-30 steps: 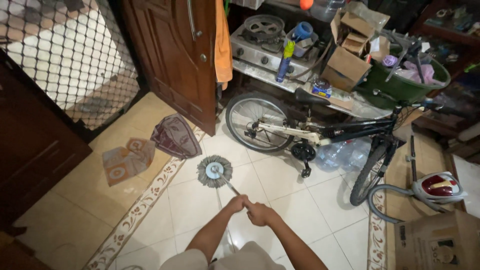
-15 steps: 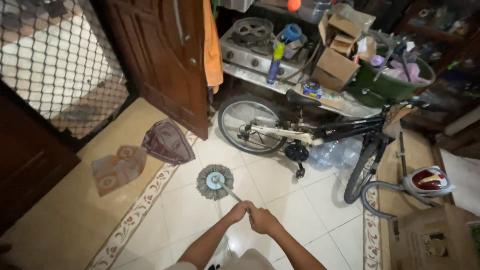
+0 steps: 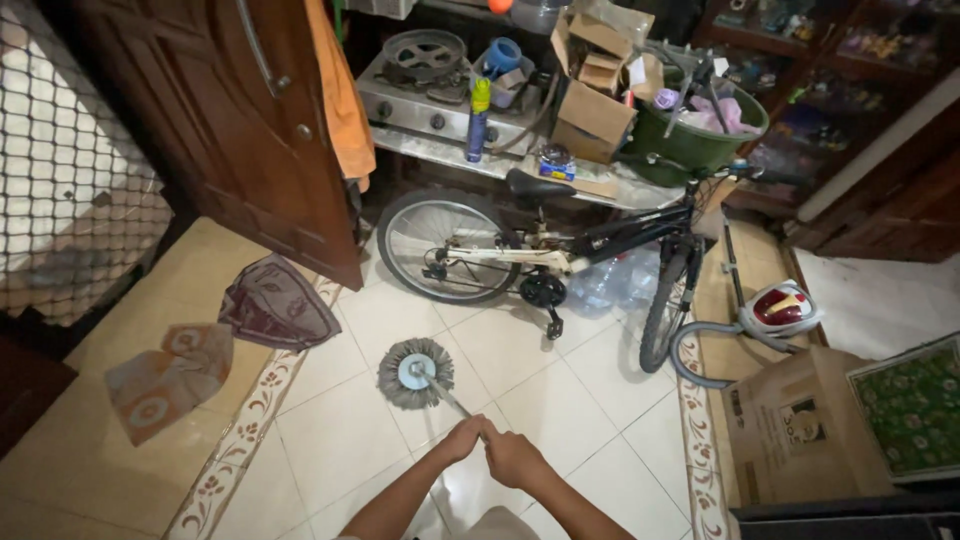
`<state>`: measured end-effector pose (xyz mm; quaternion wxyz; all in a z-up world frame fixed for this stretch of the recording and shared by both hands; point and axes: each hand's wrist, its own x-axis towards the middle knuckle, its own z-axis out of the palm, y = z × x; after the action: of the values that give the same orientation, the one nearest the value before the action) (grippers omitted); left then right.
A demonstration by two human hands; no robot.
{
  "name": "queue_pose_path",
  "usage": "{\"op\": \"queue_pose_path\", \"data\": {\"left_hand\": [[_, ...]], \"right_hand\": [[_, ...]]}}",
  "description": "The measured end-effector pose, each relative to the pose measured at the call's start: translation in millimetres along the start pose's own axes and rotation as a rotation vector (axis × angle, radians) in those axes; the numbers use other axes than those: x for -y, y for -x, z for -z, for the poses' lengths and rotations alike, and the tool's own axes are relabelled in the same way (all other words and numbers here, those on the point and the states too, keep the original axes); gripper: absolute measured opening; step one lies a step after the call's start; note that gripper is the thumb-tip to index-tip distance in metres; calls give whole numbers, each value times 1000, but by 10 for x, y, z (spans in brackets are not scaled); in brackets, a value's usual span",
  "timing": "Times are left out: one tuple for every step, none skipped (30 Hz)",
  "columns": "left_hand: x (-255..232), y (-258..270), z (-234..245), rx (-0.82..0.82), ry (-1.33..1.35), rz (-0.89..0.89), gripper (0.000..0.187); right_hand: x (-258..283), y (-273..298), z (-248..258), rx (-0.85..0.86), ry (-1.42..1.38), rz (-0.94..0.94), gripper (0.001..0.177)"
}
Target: The person mops a tiled floor using a spin mop in a cluttered indoor room. They repeatedly push and pull the mop across the same area near a bicycle, a wardrobe, and stacked water bottles, without moving to new sections.
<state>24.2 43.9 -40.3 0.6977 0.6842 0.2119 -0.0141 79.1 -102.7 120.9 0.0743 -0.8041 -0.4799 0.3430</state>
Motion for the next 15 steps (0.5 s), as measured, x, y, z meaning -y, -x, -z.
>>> {"op": "queue_pose_path", "data": {"left_hand": [[-32,-21,-29,4,-4,-1,35],[-82,-43,-58,-32,-14,61,36],[-130,-64,-87,-69,-24,122,36],[-103,-167,-118,-70,-21,121,36],[-72,-272,-148,-70,-47,64,36],[-32,-334,-175,-64,-76,11,37],[-53,-351,-220,-60,-75,14,37],[-57,-376,-258,-50,-134,19,36],[-66,-406,-298,-40,-193,24,36],[-86,-398,-344,-33,-195,34,36],[-104,-391,-392,26,-197,-12,32],[-104,-428,-459,82,-198,-63,29],[-107,-512,-530,87,-200,-59,29],[-112,-544,-619,111,-249,-54,36],[-122,-575,-708,136,-297,-50,62]], "right_hand": [[-46,-18,1,-4,-3,-2,37],[-86,-30,18,-17,-23,-26,37],[-126,-42,32,-29,-42,-50,38],[-188,-68,43,-27,-39,-50,38],[-252,-98,52,-22,-46,-64,35],[-287,-104,34,-17,-59,-83,33],[-443,-142,-46,-14,-62,-87,33],[-611,-195,-144,-88,-69,-25,31],[-781,-248,-236,-162,-75,36,30],[-689,-87,-123,-157,-85,30,30],[-600,71,-7,-135,-91,-42,30],[-557,210,106,-115,-92,-112,30],[-653,221,114,-114,-98,-116,30],[-723,273,112,-133,-58,-92,36],[-792,328,113,-152,-19,-68,43]]}}
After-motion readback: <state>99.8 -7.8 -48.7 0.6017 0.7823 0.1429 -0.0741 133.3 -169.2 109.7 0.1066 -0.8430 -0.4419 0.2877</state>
